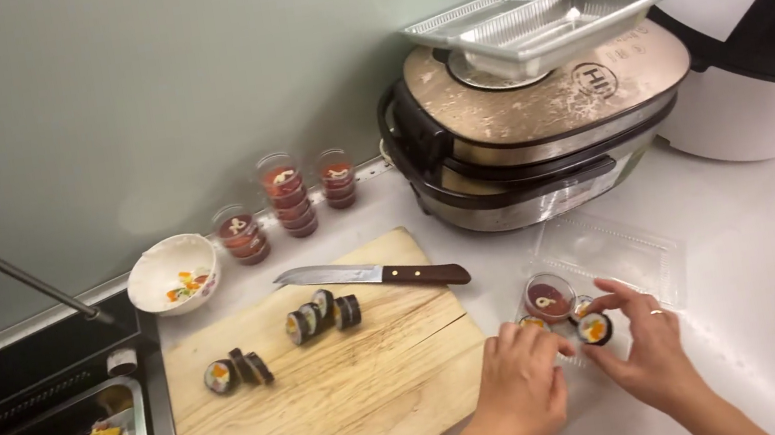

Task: The person slices a kimbap roll on a cutting board using a knife and then places individual pieces into a plastic container alongside small condiment cups.

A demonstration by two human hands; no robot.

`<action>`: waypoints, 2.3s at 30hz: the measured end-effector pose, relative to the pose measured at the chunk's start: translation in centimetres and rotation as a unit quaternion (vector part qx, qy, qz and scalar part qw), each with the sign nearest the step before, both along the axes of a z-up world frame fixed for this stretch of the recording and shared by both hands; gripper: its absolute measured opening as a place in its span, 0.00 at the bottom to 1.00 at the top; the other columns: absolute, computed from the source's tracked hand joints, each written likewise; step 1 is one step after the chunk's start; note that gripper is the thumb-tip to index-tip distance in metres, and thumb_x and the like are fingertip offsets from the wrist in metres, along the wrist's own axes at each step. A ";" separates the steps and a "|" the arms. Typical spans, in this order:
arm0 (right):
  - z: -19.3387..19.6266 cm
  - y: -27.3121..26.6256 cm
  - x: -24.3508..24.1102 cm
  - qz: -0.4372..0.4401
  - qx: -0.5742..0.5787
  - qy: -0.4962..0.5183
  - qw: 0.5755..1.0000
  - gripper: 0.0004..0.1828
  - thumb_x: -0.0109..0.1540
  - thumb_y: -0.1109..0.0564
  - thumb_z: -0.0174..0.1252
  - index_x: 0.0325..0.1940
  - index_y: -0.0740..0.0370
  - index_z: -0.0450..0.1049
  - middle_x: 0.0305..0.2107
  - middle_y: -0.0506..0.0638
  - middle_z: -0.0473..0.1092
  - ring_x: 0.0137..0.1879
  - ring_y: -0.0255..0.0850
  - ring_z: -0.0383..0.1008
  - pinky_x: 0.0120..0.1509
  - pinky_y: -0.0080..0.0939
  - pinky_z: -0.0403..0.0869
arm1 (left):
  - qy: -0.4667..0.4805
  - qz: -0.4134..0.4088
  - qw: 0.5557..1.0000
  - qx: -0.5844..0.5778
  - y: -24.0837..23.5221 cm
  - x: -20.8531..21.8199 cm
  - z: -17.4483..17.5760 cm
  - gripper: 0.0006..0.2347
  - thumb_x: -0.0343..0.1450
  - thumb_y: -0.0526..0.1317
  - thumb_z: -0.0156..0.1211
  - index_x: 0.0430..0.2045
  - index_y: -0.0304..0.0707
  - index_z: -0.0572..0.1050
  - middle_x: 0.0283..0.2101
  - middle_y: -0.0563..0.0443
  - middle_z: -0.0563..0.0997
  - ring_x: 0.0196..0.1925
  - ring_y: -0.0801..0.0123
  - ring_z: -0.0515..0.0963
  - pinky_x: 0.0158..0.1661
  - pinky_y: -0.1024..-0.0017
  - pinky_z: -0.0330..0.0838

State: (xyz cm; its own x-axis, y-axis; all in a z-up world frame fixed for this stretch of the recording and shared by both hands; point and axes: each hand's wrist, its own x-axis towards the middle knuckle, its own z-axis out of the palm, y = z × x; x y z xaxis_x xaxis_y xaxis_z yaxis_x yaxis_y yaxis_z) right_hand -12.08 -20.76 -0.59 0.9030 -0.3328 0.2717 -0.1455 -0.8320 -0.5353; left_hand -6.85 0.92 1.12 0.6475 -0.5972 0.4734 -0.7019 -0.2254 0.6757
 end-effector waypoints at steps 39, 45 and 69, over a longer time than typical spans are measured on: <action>-0.5 1.8 1.2 -0.058 -0.045 0.065 0.995 0.47 0.44 0.45 0.75 0.64 0.55 0.66 0.38 0.39 0.77 0.43 0.33 0.76 0.56 0.41 0.68 | 0.004 -0.020 1.000 0.007 -1.2 -0.8 -2.4 0.10 0.64 0.28 0.57 0.37 0.36 0.72 0.45 0.44 0.74 0.52 0.54 0.74 0.53 0.60 0.63; 0.4 1.4 0.7 -0.074 -0.032 0.070 0.994 0.48 0.46 0.42 0.78 0.64 0.58 0.66 0.42 0.43 0.78 0.41 0.38 0.79 0.50 0.44 0.73 | -0.014 -0.009 1.000 0.002 0.6 -0.6 -0.9 0.08 0.65 0.29 0.58 0.36 0.38 0.73 0.44 0.45 0.74 0.50 0.54 0.74 0.49 0.60 0.65; 3.1 43.2 19.9 0.505 -0.287 0.055 0.812 0.35 0.50 0.63 0.62 0.62 0.56 0.68 0.56 0.55 0.67 0.67 0.52 0.62 0.72 0.65 0.53 | 0.150 0.428 0.886 -0.102 35.5 3.5 -4.4 0.08 0.66 0.26 0.55 0.35 0.36 0.72 0.39 0.48 0.77 0.39 0.61 0.80 0.42 0.68 0.75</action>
State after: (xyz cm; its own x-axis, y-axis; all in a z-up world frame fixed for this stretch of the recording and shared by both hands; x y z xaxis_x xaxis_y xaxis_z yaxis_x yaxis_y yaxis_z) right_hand 7.78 22.45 2.55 0.6664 0.7453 0.0203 0.7453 -0.6650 -0.0475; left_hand -3.32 36.39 -3.33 0.9365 0.2505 0.2455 -0.1157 -0.4400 0.8905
